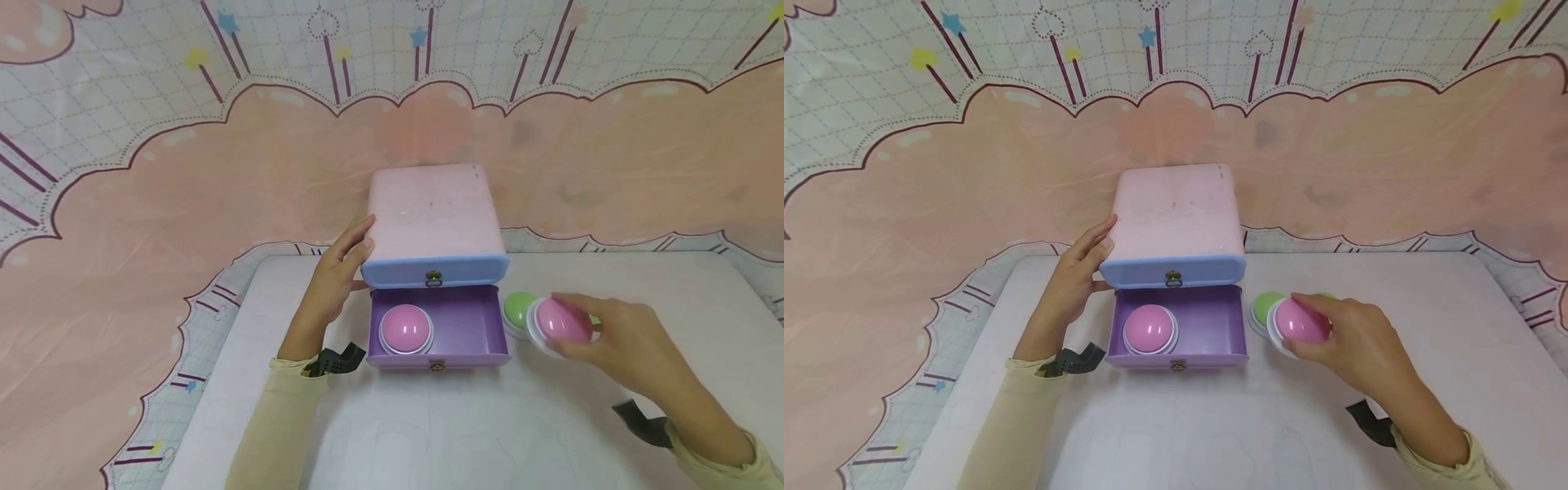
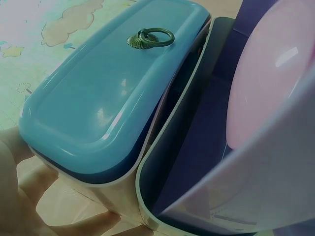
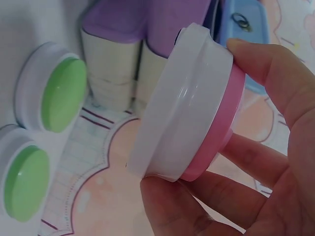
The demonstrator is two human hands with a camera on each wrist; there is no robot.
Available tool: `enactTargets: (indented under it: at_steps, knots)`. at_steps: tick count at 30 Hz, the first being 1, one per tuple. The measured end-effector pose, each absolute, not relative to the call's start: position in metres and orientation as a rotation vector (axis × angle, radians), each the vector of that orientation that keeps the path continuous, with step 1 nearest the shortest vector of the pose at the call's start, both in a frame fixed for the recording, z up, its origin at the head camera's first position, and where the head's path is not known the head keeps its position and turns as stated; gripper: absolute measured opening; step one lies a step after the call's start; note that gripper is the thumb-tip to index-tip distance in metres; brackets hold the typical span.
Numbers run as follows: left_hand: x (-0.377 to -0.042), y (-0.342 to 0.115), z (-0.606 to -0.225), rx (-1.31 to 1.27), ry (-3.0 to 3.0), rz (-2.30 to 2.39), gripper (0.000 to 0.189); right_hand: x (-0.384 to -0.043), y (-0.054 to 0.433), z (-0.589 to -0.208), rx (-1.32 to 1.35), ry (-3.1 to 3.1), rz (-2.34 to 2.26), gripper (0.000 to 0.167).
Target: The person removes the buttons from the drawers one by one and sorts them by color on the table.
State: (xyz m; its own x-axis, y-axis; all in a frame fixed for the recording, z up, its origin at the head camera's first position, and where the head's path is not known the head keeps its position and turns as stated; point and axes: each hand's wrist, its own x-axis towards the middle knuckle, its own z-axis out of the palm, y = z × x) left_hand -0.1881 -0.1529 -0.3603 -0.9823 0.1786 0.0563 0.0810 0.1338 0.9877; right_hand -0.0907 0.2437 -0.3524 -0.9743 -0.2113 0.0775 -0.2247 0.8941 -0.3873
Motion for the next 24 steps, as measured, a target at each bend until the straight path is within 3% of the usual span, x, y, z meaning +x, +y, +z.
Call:
enactTargets:
  at_steps: [24]
  knots:
    - [-0.189, -0.153, -0.361, 0.266, 2.291, 2.020, 0.050, -0.088, 0.247, -0.403, 0.360, -3.151, 0.701, 0.069]
